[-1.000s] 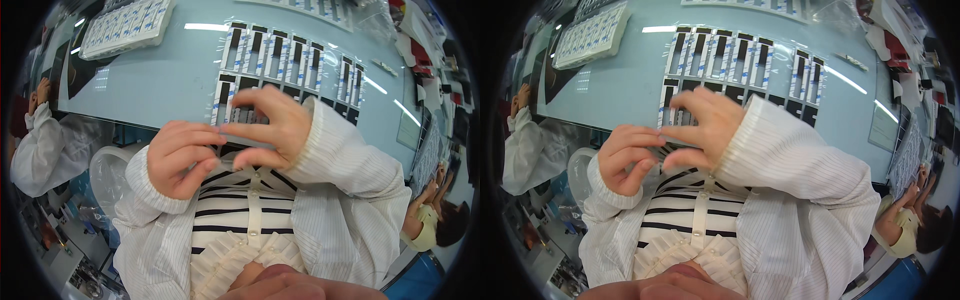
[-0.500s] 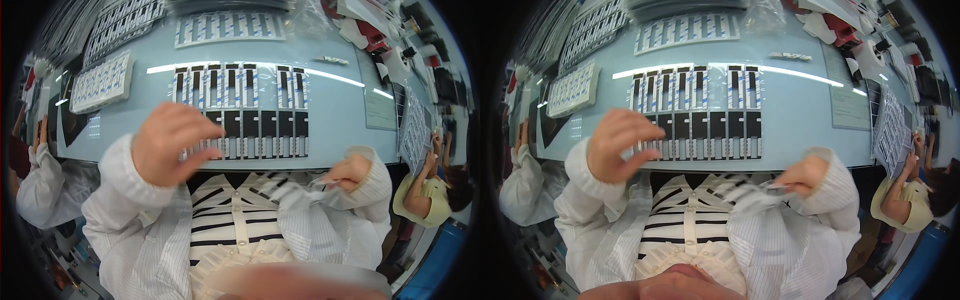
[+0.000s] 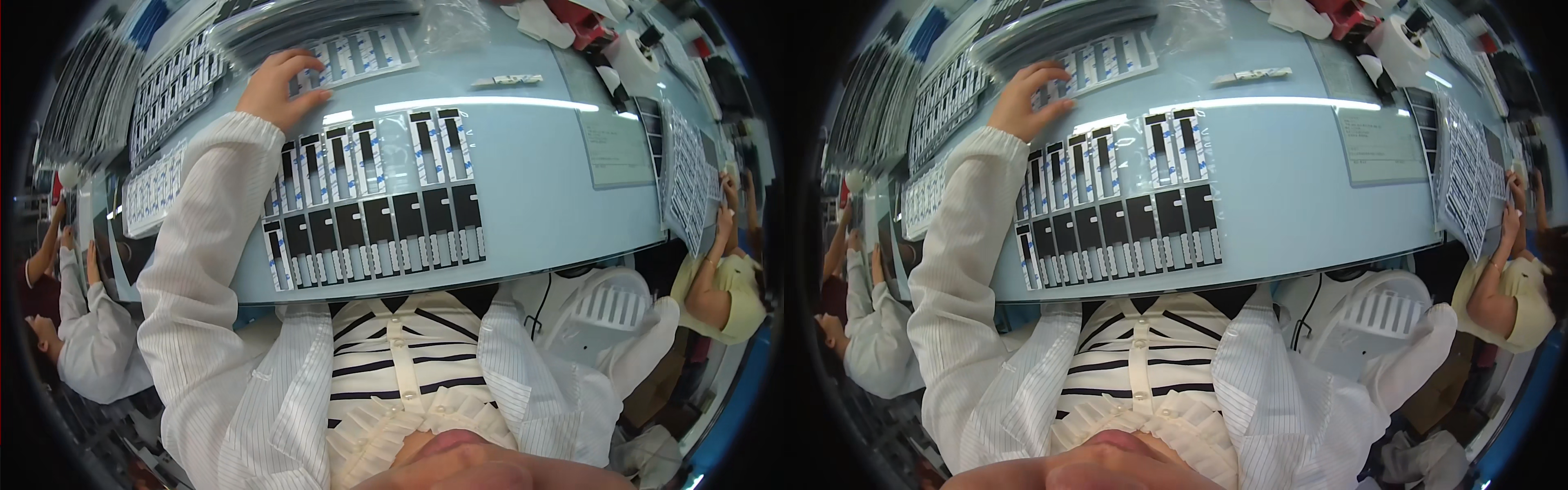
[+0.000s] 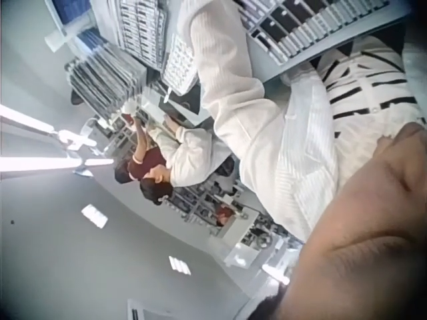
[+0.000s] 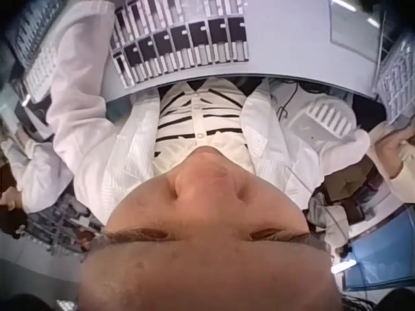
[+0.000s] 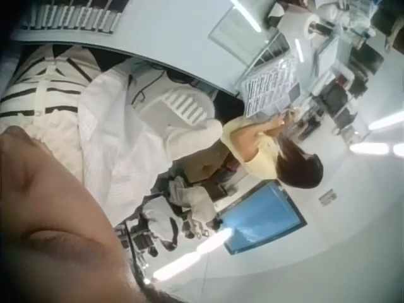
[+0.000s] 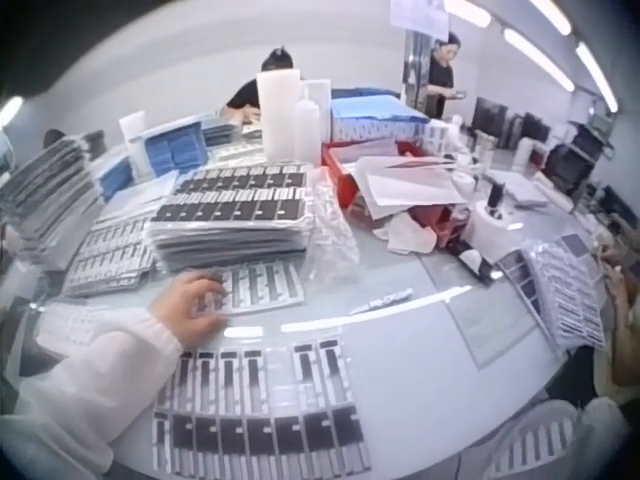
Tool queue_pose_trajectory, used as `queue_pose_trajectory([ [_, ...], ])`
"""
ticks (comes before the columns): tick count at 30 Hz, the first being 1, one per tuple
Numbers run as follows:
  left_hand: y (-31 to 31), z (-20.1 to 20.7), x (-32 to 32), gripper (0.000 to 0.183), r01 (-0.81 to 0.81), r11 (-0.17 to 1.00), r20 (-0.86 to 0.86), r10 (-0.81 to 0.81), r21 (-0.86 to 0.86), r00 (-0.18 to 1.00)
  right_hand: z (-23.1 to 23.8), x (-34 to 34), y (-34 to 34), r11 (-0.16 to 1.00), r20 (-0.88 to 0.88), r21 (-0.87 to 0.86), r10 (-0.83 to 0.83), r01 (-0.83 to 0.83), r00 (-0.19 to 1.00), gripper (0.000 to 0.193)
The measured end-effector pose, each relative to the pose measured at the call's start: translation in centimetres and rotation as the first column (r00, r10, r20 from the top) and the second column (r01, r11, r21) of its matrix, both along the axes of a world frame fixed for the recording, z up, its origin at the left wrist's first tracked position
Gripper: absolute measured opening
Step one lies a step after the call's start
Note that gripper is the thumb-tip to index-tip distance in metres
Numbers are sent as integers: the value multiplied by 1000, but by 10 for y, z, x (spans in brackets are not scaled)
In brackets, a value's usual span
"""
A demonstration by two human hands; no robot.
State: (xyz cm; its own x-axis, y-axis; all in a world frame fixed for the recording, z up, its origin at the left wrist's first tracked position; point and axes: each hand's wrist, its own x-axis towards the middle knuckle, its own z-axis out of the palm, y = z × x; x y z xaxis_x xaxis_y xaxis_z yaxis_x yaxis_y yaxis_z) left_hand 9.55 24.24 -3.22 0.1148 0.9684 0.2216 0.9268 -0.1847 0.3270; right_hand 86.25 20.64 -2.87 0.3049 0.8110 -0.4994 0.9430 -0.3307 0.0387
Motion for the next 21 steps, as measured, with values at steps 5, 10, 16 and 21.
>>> queue_pose_trajectory([
  [5,-11,10,-9,25,7,998,25,-6,-58,1000,6,-2,-5,989,26,123,78,-81,997,32],
  [10,-6,29,-17,28,-48,927,5,54,-373,999,26,-7,-17,960,89,213,168,-184,982,37],
  [16,6,12,-25,93,-94,987,20,98,-131,995,100,-238,-1,601,-368,526,799,-602,476,64],
  [21,24,25,-10,99,-153,930,-35,150,-333,988,115,-302,35,326,-287,677,943,-660,171,52],
])
